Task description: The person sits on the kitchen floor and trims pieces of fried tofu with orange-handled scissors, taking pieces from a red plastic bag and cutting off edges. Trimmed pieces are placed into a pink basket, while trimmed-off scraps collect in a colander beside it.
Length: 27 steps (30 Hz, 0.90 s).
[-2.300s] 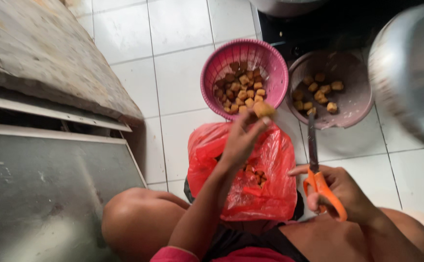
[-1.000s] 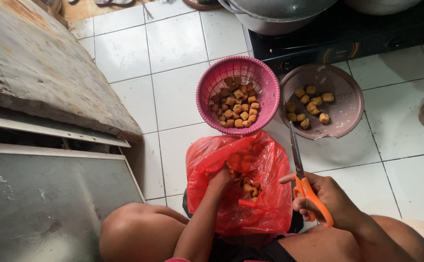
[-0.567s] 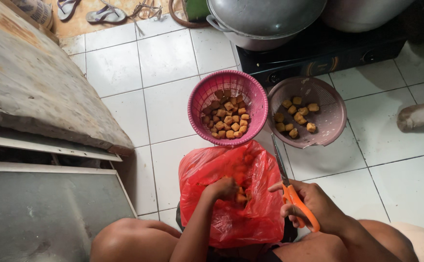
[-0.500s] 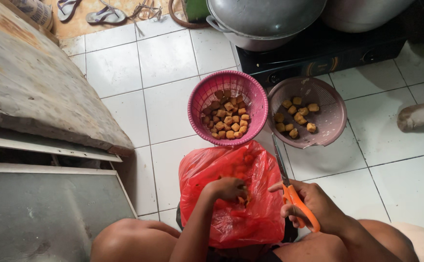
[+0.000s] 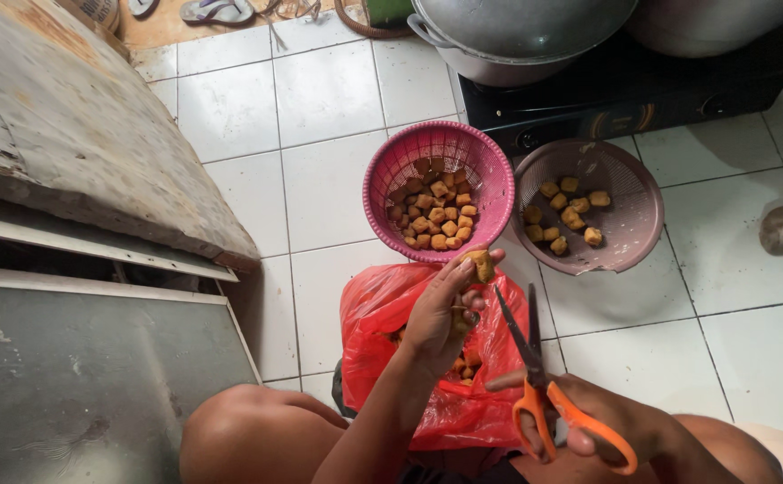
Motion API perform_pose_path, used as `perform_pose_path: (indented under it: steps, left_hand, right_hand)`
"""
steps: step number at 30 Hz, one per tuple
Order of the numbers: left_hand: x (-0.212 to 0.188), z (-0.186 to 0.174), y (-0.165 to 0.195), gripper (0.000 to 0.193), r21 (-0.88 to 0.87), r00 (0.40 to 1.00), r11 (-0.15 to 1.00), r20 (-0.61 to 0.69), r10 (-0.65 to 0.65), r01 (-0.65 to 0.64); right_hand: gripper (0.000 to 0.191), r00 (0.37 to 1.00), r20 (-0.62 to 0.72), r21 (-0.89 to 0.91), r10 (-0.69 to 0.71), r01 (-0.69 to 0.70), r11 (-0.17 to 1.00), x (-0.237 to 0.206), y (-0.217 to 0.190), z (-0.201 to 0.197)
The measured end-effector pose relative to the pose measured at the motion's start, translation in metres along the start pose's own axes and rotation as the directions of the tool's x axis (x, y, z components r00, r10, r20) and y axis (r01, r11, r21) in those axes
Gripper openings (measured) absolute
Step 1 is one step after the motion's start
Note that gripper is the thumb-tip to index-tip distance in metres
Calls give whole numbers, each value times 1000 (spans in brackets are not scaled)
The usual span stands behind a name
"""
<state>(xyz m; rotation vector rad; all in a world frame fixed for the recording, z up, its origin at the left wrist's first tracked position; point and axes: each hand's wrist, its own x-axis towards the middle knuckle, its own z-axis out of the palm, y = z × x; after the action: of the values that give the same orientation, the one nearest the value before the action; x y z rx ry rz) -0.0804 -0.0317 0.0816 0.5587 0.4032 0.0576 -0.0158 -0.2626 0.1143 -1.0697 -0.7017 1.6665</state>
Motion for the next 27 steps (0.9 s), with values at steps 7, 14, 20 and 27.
perform_pose_path:
  steps: [7, 14, 20, 27]
  left_hand:
    - [-2, -6, -12, 29, -25, 997, 997, 44, 70, -69]
    - [-3, -23, -46, 23, 306, 983, 947, 181, 40, -95]
    - [35, -9, -22, 51, 4, 991, 999, -128, 43, -43]
    - [4, 25, -86, 64, 24, 982, 995, 165, 91, -97]
  right_hand:
    - [130, 1000, 4, -17, 20, -20, 1000, 3, -3, 1]
    - [79, 903, -409, -249, 129, -247, 937, -2, 15, -8]
    - [38, 826, -559, -20, -67, 67, 998, 3, 33, -18]
    - [27, 629, -767, -75, -126, 107, 991, 17, 39, -12]
